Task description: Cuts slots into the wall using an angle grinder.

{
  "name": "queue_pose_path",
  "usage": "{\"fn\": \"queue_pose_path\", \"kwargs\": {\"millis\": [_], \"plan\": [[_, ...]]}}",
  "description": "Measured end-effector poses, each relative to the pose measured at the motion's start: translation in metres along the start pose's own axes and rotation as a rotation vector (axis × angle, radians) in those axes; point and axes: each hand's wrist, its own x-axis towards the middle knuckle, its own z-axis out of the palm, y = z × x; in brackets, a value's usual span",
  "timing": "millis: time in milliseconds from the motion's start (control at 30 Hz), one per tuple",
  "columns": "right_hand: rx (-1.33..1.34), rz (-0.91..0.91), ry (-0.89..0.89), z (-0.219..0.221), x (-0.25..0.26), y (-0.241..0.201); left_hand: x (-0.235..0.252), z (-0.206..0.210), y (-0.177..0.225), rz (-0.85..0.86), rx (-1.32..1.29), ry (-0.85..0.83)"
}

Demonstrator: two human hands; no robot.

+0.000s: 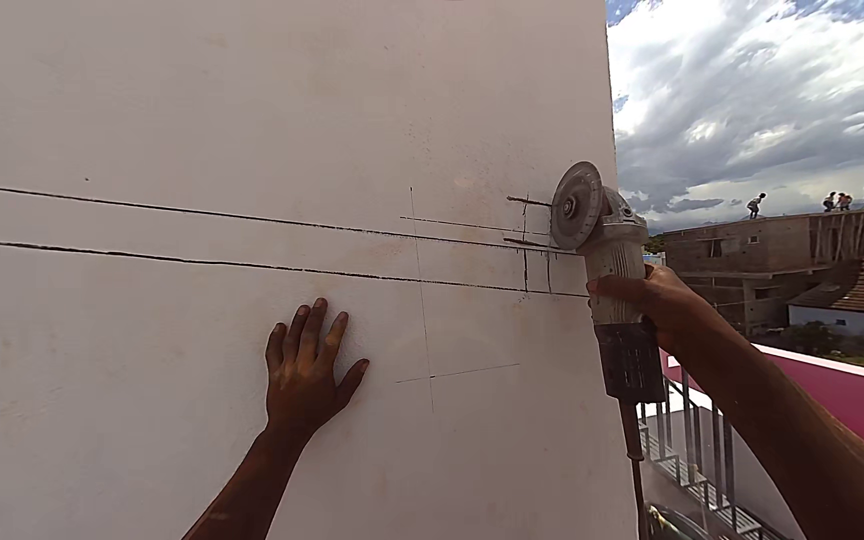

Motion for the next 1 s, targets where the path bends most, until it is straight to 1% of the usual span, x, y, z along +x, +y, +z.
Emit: {"fn": "queue_pose_path", "kwargs": {"millis": [333, 467, 600, 833, 1000], "plan": [[0.029, -0.034, 0.005, 0.002, 0.011, -0.013, -0.001, 0.001, 0.0, 0.003, -0.005, 0.01], [0.106, -0.052, 0.016, -0.001, 0.0, -0.012, -0.001, 0.001, -0.001, 0.001, 0.002, 0.011], [0.092, -0.03, 0.02, -0.001, -0.019, -0.008, -0.001, 0.001, -0.001, 0.002, 0.008, 0.009], [0.066, -0.026, -0.054, 0.021, -0.022, -0.002, -0.001, 0.001, 0.0, -0.01, 0.013, 0.002], [0.053, 0.001, -0.054, 0.033, -0.024, 0.001, -0.002, 0.003, -0.001, -0.006, 0.012, 0.019]]}}
